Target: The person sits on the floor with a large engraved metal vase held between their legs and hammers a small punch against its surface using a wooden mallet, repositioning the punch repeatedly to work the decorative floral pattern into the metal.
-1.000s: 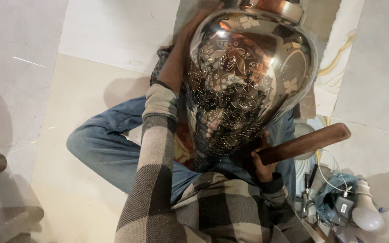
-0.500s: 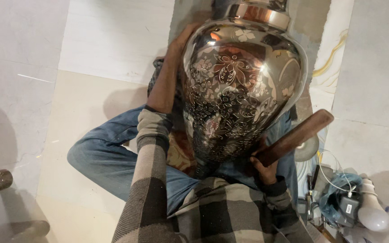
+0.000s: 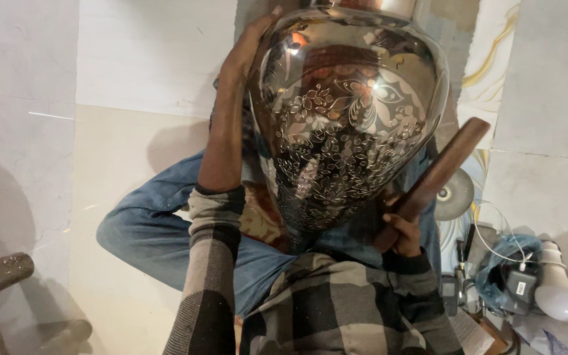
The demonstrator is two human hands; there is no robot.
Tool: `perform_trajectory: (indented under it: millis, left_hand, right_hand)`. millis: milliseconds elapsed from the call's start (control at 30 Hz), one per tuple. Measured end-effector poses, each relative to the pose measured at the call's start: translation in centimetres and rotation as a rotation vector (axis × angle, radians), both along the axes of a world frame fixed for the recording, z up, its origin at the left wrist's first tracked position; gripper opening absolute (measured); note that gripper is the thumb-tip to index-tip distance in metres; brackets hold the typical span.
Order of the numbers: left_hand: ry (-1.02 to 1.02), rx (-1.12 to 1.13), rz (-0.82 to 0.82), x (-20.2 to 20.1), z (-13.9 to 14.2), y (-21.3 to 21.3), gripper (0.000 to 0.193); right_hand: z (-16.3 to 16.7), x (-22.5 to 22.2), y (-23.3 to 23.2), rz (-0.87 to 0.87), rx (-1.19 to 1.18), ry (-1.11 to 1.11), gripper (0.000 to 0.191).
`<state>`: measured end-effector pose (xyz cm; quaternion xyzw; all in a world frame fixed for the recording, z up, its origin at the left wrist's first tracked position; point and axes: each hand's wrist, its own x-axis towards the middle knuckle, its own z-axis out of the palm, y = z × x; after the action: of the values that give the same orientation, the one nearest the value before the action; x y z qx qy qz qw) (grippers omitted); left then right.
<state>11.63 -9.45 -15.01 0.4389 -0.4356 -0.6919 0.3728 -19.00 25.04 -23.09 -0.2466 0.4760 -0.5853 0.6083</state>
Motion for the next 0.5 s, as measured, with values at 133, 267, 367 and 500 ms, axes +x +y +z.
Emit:
perform_trajectory:
  millis: [133,267,367,500]
  left_hand:
    - [-0.038,0.045,0.057,-0.3,1.0,0.7,0.053]
    - [-0.079,0.024,0.055,-0.1,1.1,0.3,0.054]
    - [-0.168,0.003,0.002,0.2,0.2,-0.8,0.056]
    - [0.131,0.073,-0.037,-0.2,-1.5,-2.0,0.058]
  right_hand:
    - [0.1,1.0,0.4,-0.059,-0.032,0.001,0.039]
    - [0.6,2.0,0.5,0.004,-0.466,0.199,0.02]
    - [0.3,2.3,0.3,0.105,-0.559,0.435,0.014]
    - [-0.4,2.6,0.6,0.111,-0.48,0.557,0.015]
